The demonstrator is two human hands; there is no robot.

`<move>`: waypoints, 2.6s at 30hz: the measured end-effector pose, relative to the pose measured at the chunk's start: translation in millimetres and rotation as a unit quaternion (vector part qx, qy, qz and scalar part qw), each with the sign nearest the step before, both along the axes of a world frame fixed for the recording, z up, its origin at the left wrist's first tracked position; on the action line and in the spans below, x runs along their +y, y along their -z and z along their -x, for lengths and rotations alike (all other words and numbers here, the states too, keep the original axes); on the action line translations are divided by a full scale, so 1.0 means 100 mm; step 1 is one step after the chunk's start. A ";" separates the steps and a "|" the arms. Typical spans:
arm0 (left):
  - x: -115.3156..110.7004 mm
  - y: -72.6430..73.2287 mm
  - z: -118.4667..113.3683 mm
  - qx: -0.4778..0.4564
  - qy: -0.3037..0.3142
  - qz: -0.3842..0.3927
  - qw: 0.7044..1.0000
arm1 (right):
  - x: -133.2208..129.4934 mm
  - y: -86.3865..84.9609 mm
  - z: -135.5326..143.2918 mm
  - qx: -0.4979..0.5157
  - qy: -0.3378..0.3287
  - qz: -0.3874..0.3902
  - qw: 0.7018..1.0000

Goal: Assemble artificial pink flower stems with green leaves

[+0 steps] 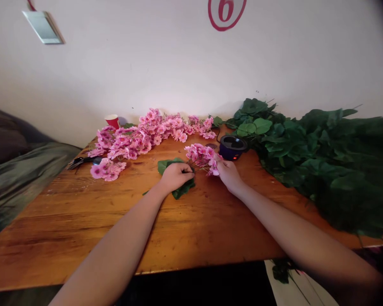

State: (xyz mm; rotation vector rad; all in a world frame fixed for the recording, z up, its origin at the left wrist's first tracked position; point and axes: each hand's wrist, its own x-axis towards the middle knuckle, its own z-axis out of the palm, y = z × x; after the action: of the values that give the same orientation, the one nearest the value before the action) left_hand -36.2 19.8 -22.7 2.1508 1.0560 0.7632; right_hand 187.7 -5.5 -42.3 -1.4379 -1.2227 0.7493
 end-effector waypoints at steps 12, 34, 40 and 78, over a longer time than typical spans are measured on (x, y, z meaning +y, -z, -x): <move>0.01 0.00 0.00 -0.022 0.002 0.025 0.999 | -0.04 -0.07 0.04 0.046 -0.006 0.014 0.999; 0.01 -0.01 -0.01 -0.040 -0.002 0.049 0.998 | -0.01 -0.03 0.04 0.048 -0.022 0.008 0.999; 0.02 0.00 -0.01 -0.045 -0.006 0.050 0.998 | -0.01 -0.02 0.03 0.000 0.000 0.011 1.000; 0.00 -0.05 -0.01 -0.020 -0.003 0.029 0.999 | -0.09 -0.14 0.05 0.003 -0.027 0.002 1.000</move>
State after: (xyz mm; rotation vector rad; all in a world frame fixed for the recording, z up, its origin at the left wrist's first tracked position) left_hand -34.9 19.7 -17.4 2.0760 1.0531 0.7657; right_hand 182.3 -14.9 -28.5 -1.4104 -1.2604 0.7911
